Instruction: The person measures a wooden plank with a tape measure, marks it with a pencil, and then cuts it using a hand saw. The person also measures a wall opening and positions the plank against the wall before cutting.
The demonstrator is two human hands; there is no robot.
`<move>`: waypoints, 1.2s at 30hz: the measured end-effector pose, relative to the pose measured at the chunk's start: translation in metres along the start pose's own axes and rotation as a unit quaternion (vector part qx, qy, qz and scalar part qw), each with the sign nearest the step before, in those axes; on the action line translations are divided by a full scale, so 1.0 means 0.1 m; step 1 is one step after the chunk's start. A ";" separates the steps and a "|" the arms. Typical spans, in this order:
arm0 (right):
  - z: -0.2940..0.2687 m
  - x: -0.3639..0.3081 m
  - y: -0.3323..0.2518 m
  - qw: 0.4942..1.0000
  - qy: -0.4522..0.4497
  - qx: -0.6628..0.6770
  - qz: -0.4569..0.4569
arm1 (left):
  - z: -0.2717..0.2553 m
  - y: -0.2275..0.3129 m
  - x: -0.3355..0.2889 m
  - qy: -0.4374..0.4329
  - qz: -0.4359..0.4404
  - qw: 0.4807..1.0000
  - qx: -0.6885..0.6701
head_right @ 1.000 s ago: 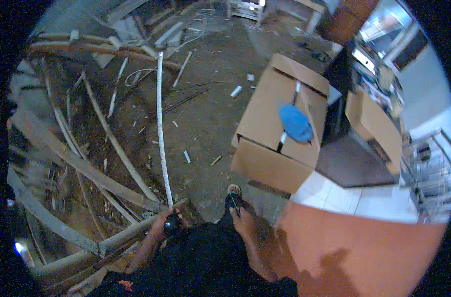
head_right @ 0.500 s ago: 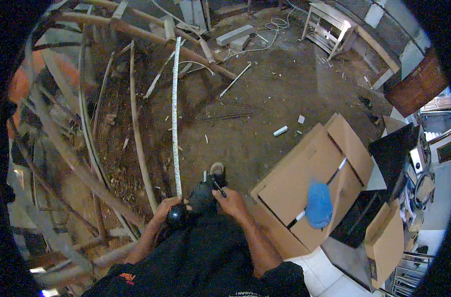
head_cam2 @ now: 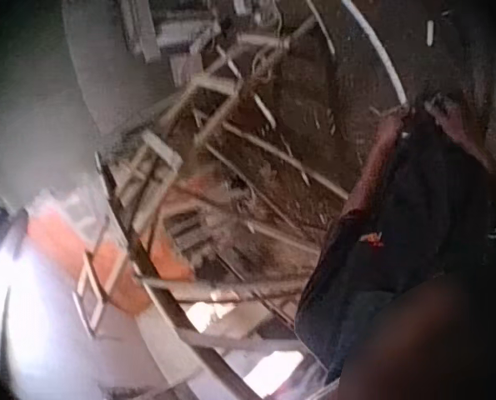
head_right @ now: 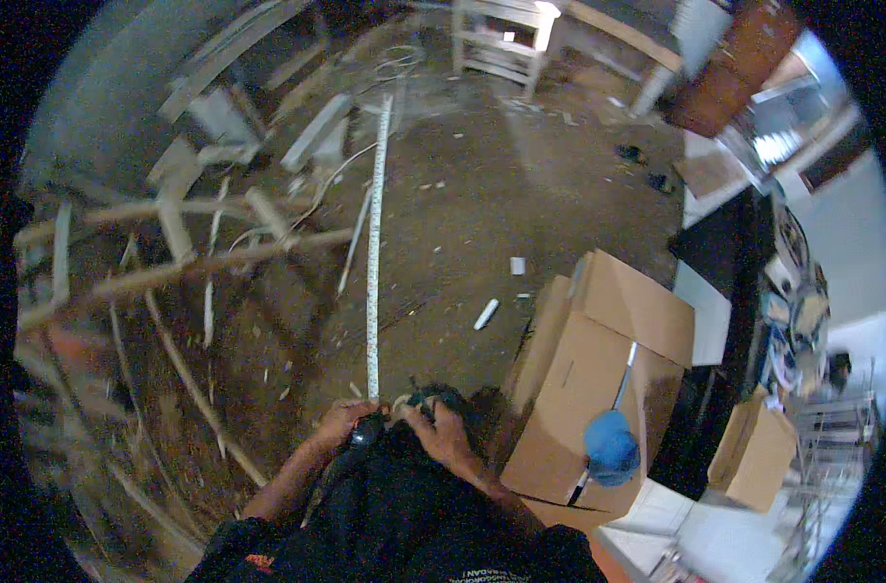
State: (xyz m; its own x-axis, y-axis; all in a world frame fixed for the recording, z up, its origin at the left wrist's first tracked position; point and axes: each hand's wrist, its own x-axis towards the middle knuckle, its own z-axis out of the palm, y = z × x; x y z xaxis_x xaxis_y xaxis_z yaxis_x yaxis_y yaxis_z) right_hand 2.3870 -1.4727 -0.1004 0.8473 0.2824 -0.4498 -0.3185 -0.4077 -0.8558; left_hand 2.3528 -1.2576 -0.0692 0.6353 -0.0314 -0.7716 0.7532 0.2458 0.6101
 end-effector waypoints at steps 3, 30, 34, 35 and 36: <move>-0.25 0.42 -0.33 0.999 0.022 0.028 -0.032 | 0.29 0.67 0.73 -0.049 0.008 0.998 0.040; -5.45 5.21 -1.37 0.871 0.389 0.297 0.020 | 4.78 5.87 5.84 -0.355 0.018 0.881 0.313; -6.44 5.41 -1.31 0.775 0.528 0.346 0.030 | 5.88 6.63 6.83 -0.365 -0.058 0.855 0.363; -6.65 5.37 -1.34 0.751 0.551 0.356 0.073 | 6.14 6.75 6.98 -0.347 -0.077 0.861 0.364; -6.86 5.37 -1.40 0.709 0.602 0.359 0.072 | 6.45 6.87 7.12 -0.366 -0.070 0.843 0.388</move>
State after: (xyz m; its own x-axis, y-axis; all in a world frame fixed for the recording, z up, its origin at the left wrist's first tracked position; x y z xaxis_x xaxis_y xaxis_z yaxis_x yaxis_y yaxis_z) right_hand 3.1777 -1.8597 -0.0473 0.3949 -0.8403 -0.3715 -0.2069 0.3127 -0.9270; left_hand 3.4328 -1.7362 -0.0840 0.2512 -0.6671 -0.7014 0.5335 -0.5092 0.6754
